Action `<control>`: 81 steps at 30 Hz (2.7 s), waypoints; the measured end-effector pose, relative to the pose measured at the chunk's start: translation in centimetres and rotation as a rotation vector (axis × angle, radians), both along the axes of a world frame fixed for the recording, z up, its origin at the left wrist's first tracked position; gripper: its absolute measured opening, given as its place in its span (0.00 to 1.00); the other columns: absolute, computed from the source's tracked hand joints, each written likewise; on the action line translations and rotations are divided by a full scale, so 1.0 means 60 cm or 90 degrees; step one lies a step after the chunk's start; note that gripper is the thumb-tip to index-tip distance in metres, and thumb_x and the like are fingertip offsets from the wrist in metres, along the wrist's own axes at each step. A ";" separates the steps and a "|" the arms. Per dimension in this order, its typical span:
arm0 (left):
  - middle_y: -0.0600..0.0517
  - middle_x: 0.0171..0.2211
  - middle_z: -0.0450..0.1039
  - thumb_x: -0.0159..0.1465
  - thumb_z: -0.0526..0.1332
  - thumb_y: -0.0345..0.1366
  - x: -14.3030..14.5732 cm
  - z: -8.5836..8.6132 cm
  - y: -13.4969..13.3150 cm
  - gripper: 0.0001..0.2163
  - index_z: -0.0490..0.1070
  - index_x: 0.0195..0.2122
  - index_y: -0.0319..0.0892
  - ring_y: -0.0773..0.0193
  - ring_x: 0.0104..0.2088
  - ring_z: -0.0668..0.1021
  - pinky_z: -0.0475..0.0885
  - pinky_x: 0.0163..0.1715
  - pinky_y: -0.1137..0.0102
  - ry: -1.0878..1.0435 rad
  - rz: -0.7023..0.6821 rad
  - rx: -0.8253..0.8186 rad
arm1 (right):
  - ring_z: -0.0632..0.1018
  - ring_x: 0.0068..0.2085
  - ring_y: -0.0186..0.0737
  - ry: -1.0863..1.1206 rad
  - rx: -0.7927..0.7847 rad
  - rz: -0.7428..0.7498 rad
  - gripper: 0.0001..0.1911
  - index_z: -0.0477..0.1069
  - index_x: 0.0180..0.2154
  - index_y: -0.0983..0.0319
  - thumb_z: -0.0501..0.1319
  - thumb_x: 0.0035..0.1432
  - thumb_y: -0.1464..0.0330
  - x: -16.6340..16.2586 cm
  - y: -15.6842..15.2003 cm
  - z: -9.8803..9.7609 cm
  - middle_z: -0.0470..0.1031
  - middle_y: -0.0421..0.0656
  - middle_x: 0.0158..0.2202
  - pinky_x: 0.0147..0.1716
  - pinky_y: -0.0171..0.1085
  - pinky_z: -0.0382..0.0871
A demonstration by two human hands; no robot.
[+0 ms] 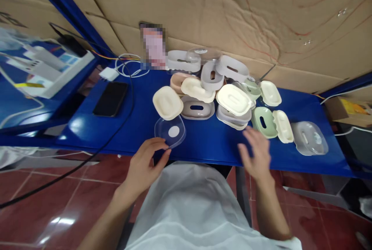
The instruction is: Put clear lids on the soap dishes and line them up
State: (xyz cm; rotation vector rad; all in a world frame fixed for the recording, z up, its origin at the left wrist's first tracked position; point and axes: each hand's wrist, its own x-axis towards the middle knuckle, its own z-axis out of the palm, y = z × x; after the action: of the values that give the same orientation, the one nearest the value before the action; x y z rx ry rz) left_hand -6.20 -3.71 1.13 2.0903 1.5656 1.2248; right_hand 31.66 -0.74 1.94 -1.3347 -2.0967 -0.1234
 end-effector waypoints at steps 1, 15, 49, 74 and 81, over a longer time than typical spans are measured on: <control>0.49 0.46 0.81 0.73 0.65 0.35 0.002 0.003 -0.006 0.03 0.75 0.47 0.47 0.58 0.48 0.84 0.80 0.50 0.63 -0.071 0.008 -0.021 | 0.76 0.67 0.59 -0.019 -0.037 0.080 0.26 0.67 0.69 0.56 0.63 0.73 0.64 -0.043 0.002 -0.001 0.75 0.56 0.66 0.65 0.61 0.71; 0.45 0.51 0.78 0.74 0.64 0.44 0.020 -0.019 0.012 0.13 0.75 0.56 0.45 0.60 0.44 0.84 0.86 0.39 0.66 -0.326 0.072 -0.222 | 0.67 0.74 0.54 -0.083 -0.224 0.277 0.31 0.61 0.74 0.56 0.60 0.76 0.56 -0.157 0.032 -0.010 0.61 0.53 0.76 0.69 0.55 0.70; 0.39 0.57 0.77 0.75 0.61 0.34 0.093 -0.029 0.012 0.10 0.79 0.54 0.44 0.47 0.56 0.80 0.76 0.54 0.53 0.238 -0.079 0.019 | 0.77 0.50 0.49 0.096 -0.183 0.113 0.17 0.78 0.46 0.57 0.53 0.79 0.59 -0.129 0.123 0.057 0.78 0.48 0.47 0.53 0.48 0.70; 0.47 0.46 0.83 0.73 0.64 0.27 0.049 -0.030 -0.027 0.16 0.74 0.60 0.45 0.54 0.47 0.82 0.66 0.60 0.53 0.286 -0.010 0.074 | 0.77 0.63 0.55 0.040 -0.115 -0.027 0.25 0.68 0.69 0.54 0.61 0.75 0.61 -0.104 -0.040 -0.019 0.75 0.52 0.64 0.62 0.54 0.68; 0.39 0.61 0.76 0.70 0.62 0.26 0.028 -0.021 -0.021 0.20 0.70 0.62 0.44 0.46 0.61 0.79 0.63 0.66 0.45 0.263 -0.020 0.038 | 0.76 0.64 0.55 0.116 -0.047 -0.037 0.24 0.68 0.68 0.58 0.57 0.77 0.60 -0.169 0.041 -0.008 0.75 0.54 0.64 0.62 0.52 0.70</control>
State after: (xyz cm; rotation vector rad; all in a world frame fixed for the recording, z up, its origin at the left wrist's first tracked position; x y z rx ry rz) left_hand -4.53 -4.99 -0.15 2.5176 1.6631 0.8750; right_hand 21.52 1.71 1.46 -1.3957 -1.9273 0.0503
